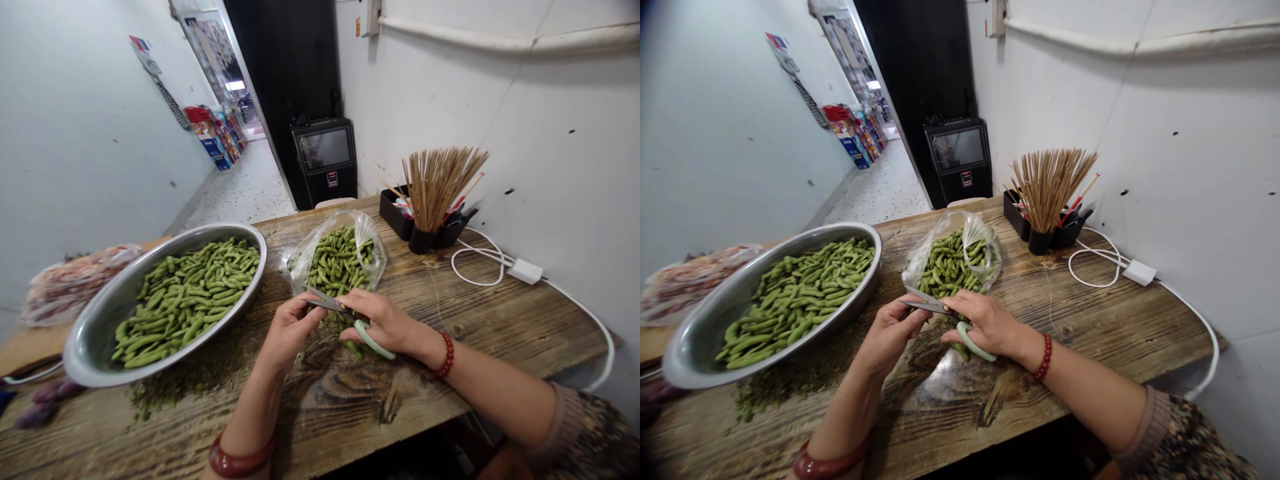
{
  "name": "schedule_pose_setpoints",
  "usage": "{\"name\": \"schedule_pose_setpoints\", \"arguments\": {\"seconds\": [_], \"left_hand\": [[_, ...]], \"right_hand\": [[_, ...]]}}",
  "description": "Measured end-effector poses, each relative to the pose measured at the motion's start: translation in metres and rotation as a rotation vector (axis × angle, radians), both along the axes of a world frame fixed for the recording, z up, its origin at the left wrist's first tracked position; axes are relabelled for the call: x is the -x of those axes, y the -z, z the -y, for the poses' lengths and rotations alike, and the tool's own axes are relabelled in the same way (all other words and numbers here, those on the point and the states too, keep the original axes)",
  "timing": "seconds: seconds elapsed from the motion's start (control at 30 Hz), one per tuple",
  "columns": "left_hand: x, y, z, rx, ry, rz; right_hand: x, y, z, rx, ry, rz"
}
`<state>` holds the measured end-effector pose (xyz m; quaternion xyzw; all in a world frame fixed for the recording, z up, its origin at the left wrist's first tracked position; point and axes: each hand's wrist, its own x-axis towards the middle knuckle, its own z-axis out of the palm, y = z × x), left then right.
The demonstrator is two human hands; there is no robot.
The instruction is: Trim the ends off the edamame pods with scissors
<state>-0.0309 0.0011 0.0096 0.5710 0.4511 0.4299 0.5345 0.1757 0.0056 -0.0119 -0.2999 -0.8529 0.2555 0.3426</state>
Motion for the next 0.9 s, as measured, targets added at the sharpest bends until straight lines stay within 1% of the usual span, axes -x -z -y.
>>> {"name": "schedule_pose_setpoints", "arguments": {"seconds": [0.2, 0.4, 0.47, 0.57, 0.67, 0.9], "left_hand": [[-0.001, 0.003, 0.000, 0.048, 0.017, 0.020], [0.000, 0.002, -0.001, 0.008, -0.054, 0.041], [0.001, 0.001, -0.001, 0.028, -0.088, 0.090], [0.001, -0.002, -0.002, 0.119, -0.131, 0.249], [0.001, -0.006, -0.002, 0.175, -0.165, 0.373], [-0.001, -0.006, -0.003, 0.177, -0.170, 0.417]], "right_hand": [[0.001, 0.001, 0.000, -0.012, 0.001, -0.004], [0.001, 0.004, -0.001, 0.019, 0.013, -0.029], [0.000, 0.005, -0.003, 0.008, 0.032, -0.053], [-0.001, 0.006, -0.004, -0.017, 0.096, -0.070], [-0.001, 0.004, -0.003, -0.041, 0.111, -0.060], [0.001, 0.003, -0.003, -0.089, 0.108, -0.035]]}}
